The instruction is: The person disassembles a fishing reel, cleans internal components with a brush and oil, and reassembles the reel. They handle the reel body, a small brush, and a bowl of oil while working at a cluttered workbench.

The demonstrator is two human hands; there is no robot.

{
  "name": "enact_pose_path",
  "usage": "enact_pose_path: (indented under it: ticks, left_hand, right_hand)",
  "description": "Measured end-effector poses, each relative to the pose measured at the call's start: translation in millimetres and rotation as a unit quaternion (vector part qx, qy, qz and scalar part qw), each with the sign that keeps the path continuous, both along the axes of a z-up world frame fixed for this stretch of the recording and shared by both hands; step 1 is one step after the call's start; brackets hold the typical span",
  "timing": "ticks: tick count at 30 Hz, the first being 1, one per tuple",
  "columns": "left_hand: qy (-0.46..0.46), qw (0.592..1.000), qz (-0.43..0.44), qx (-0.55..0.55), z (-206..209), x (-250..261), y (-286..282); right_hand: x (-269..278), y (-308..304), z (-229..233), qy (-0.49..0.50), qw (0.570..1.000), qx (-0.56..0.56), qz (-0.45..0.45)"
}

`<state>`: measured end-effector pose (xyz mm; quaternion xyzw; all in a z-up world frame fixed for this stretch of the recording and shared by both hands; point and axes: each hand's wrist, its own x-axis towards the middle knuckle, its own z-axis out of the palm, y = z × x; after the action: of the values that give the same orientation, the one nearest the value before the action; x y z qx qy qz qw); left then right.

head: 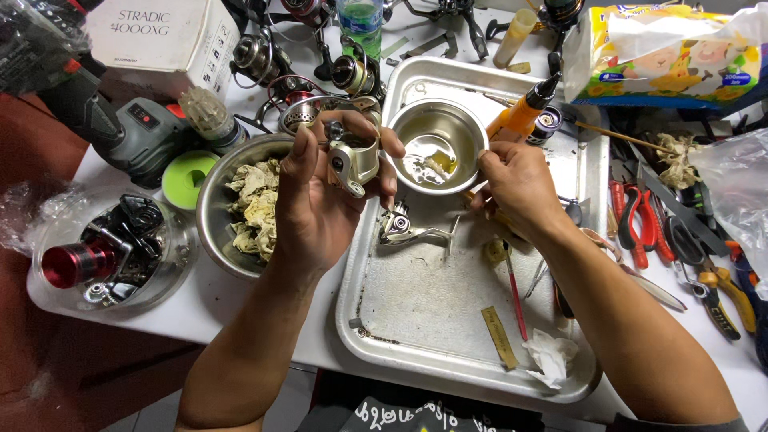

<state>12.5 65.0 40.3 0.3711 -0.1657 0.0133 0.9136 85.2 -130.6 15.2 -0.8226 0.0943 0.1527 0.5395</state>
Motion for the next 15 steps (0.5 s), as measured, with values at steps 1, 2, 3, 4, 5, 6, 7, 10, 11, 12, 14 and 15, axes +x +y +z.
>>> enact_pose_path:
  ticks: [1, 2, 3, 4, 5, 6, 7, 10, 11, 12, 14, 15]
  left_hand:
    - [0.001, 1.0, 0.0, 0.0, -0.8, 0.4, -0.1]
    - [0.0, 1.0, -0.002, 0.0, -1.6, 0.8, -0.3]
    - [0.0, 1.0, -0.003, -0.001, -2.3, 1.4, -0.6]
    - [0.0, 1.0, -0.003, -0.001, -2.4, 1.4, -0.8]
    - [0.003, 1.0, -0.003, 0.004, -2.4, 1.2, -1.0]
    - [0.006, 1.0, -0.002, 0.009, -2.4, 1.0, -1.2]
    - [0.006, 1.0, -0.003, 0.009, -2.3, 0.9, -1.9]
    - [0.007, 1.0, -0.001, 0.013, -1.9, 1.1, -3.8]
    - [0.017, 1.0, -0.01, 0.01, -2.0, 1.2, -3.9]
    - [0.027, 0.999, -0.019, 0.006, -2.1, 1.4, -3.9]
    - [0.022, 0.999, -0.027, -0.004, -4.4, 2.5, -4.8]
    - [0.018, 0.999, -0.035, -0.015, -5.7, 3.2, -5.4]
  right_hand:
    - [1.2, -1.5, -3.2, 0.001, 1.0, 0.0, 0.0]
    - [2.4, -3.0, -6.4, -0.006, 1.0, 0.003, 0.004]
    - [3.7, -4.7, -9.5, -0.013, 1.0, 0.005, 0.009]
    - [2.8, -4.4, -6.5, -0.012, 1.0, 0.005, 0.009]
    - [1.9, -4.2, -3.5, -0.003, 1.0, -0.005, 0.013]
    - [0.8, -4.0, -0.5, 0.007, 1.0, -0.016, 0.018]
    - [-0.1, -3.1, 2.2, 0.007, 1.0, -0.015, 0.017]
    - [-3.6, -1.7, 11.3, 0.033, 0.999, -0.031, 0.025]
    - [-5.4, -1.7, 14.7, 0.041, 0.998, -0.029, 0.027]
    - [-7.1, -1.5, 18.1, 0.049, 0.998, -0.027, 0.029]
    - [-11.3, -6.6, 20.0, 0.024, 0.994, -0.096, 0.048]
    - [-13.2, -9.3, 21.0, -0.001, 0.984, -0.165, 0.066]
